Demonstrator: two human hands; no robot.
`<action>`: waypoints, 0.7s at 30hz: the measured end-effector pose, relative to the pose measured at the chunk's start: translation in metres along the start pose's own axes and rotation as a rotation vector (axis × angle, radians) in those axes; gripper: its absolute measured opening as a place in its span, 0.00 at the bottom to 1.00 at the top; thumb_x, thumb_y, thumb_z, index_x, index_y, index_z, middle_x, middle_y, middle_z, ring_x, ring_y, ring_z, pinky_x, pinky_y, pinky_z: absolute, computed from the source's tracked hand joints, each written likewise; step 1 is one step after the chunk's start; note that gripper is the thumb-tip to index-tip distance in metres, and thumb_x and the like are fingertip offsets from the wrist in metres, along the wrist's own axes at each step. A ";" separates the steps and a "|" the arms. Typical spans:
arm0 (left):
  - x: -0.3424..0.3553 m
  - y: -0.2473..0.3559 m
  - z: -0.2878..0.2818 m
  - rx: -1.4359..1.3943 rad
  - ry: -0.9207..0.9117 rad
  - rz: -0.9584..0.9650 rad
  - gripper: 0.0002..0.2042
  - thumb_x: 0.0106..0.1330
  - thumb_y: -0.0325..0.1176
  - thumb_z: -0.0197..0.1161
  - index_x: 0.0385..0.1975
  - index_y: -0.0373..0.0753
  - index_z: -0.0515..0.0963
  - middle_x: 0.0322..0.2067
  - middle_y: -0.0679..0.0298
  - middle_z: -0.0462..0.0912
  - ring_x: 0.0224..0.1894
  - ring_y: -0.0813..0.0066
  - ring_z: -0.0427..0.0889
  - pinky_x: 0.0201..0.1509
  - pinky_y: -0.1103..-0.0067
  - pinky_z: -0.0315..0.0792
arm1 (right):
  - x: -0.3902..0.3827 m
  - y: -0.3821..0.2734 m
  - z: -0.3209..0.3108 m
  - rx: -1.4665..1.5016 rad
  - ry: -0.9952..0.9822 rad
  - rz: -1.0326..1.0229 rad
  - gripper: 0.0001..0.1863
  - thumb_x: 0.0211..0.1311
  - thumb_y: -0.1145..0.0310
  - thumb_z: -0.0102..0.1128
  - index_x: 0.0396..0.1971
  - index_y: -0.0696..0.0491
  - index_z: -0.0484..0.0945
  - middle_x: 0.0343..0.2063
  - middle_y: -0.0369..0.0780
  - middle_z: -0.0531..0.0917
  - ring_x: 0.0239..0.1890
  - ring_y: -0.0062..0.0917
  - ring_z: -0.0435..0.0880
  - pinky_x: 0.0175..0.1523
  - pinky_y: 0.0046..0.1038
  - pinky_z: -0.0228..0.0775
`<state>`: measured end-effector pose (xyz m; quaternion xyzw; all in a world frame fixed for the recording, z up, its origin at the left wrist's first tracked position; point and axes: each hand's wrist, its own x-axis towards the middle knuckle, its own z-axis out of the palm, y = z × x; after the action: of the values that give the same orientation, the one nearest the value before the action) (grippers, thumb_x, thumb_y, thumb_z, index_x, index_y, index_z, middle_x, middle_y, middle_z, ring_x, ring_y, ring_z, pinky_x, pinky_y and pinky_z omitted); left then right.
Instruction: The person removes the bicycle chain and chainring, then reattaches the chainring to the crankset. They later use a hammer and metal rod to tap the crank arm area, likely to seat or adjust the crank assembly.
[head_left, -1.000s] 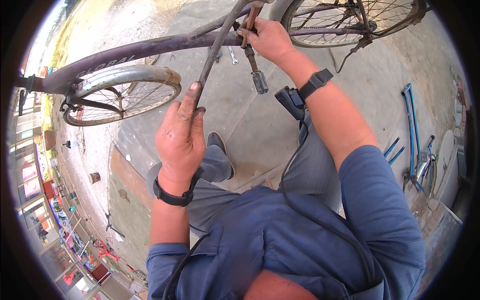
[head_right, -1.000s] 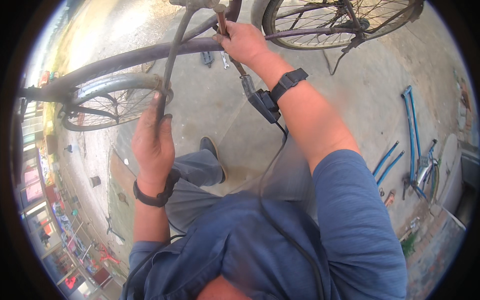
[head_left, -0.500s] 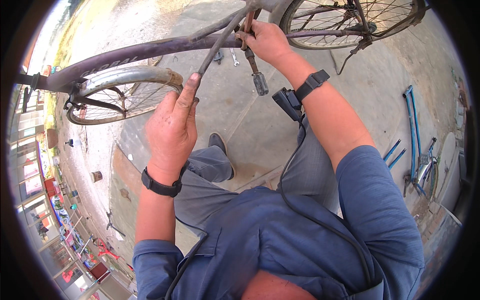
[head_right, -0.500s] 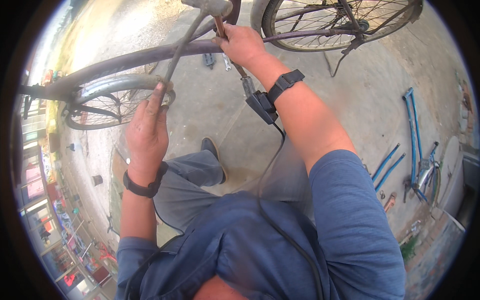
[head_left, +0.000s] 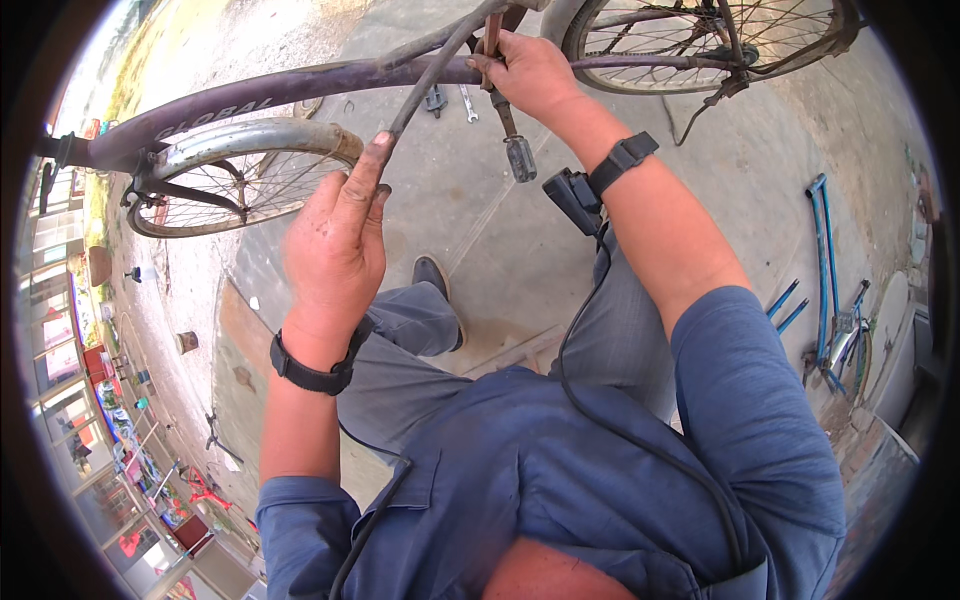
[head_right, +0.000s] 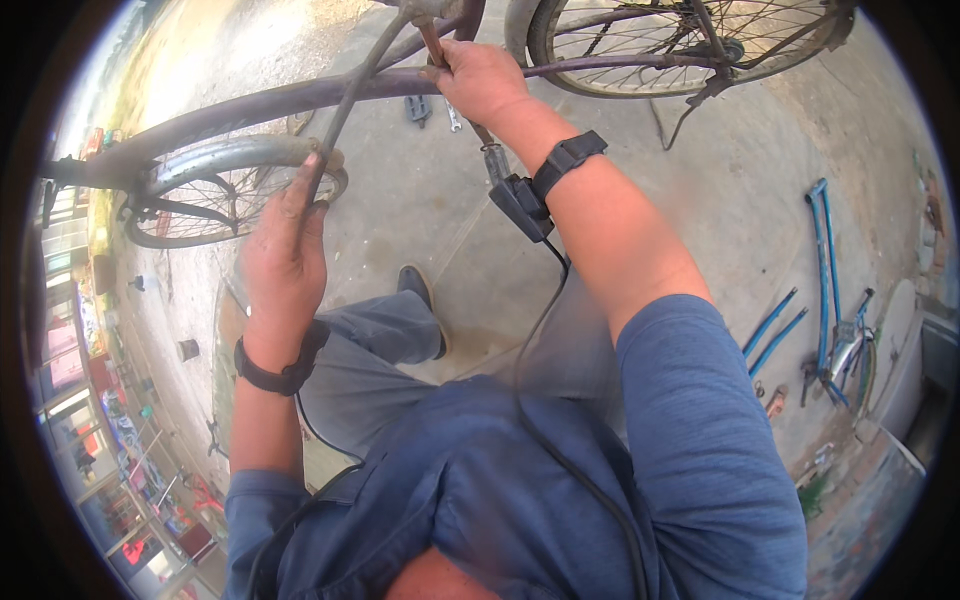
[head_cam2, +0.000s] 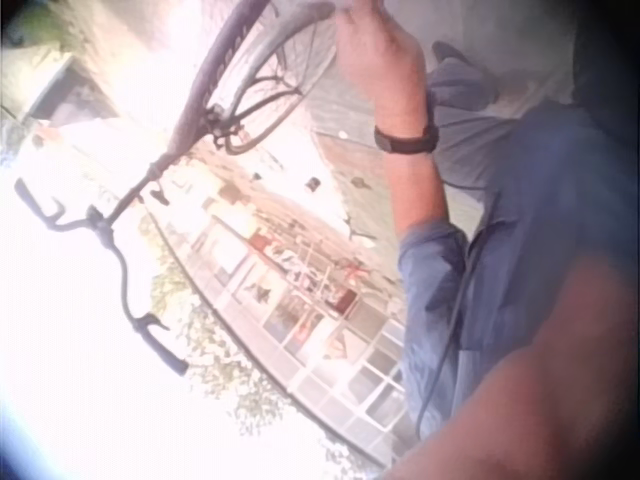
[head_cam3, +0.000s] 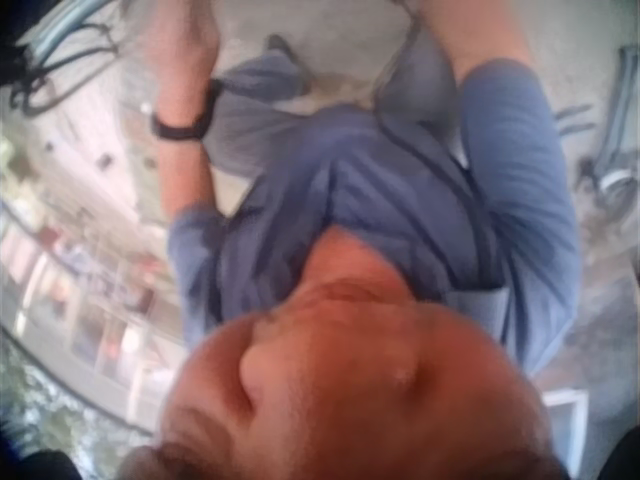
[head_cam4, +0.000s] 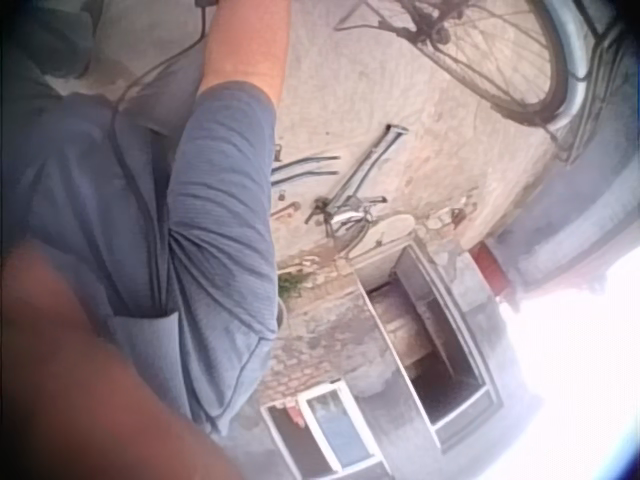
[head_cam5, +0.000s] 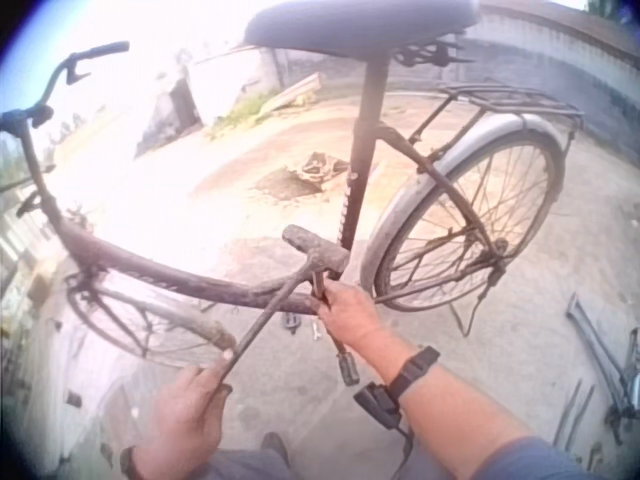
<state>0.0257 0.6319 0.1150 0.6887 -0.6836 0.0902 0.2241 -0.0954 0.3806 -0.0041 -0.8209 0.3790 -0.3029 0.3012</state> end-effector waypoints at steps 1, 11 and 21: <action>-0.001 -0.001 -0.001 -0.050 0.073 0.031 0.34 0.60 0.20 0.68 0.68 0.54 0.74 0.25 0.62 0.67 0.24 0.65 0.71 0.28 0.72 0.70 | -0.001 0.000 0.001 0.023 -0.012 0.005 0.11 0.66 0.57 0.66 0.39 0.49 0.84 0.26 0.39 0.85 0.30 0.34 0.83 0.38 0.35 0.74; -0.009 -0.007 0.003 -0.083 0.095 0.008 0.33 0.63 0.19 0.65 0.69 0.53 0.73 0.27 0.61 0.72 0.25 0.64 0.73 0.29 0.73 0.71 | -0.001 0.007 0.008 -0.009 -0.155 0.071 0.14 0.65 0.52 0.65 0.42 0.45 0.84 0.30 0.40 0.87 0.38 0.40 0.85 0.44 0.42 0.76; -0.022 -0.009 0.010 -0.168 0.208 0.018 0.32 0.61 0.15 0.65 0.67 0.44 0.74 0.30 0.59 0.79 0.27 0.66 0.77 0.33 0.76 0.74 | 0.005 0.004 0.000 -0.070 -0.059 -0.023 0.13 0.66 0.52 0.63 0.40 0.45 0.85 0.28 0.39 0.87 0.36 0.39 0.86 0.42 0.42 0.77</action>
<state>0.0312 0.6467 0.0950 0.6483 -0.6678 0.1055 0.3502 -0.0942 0.3748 -0.0056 -0.8439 0.3707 -0.2684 0.2799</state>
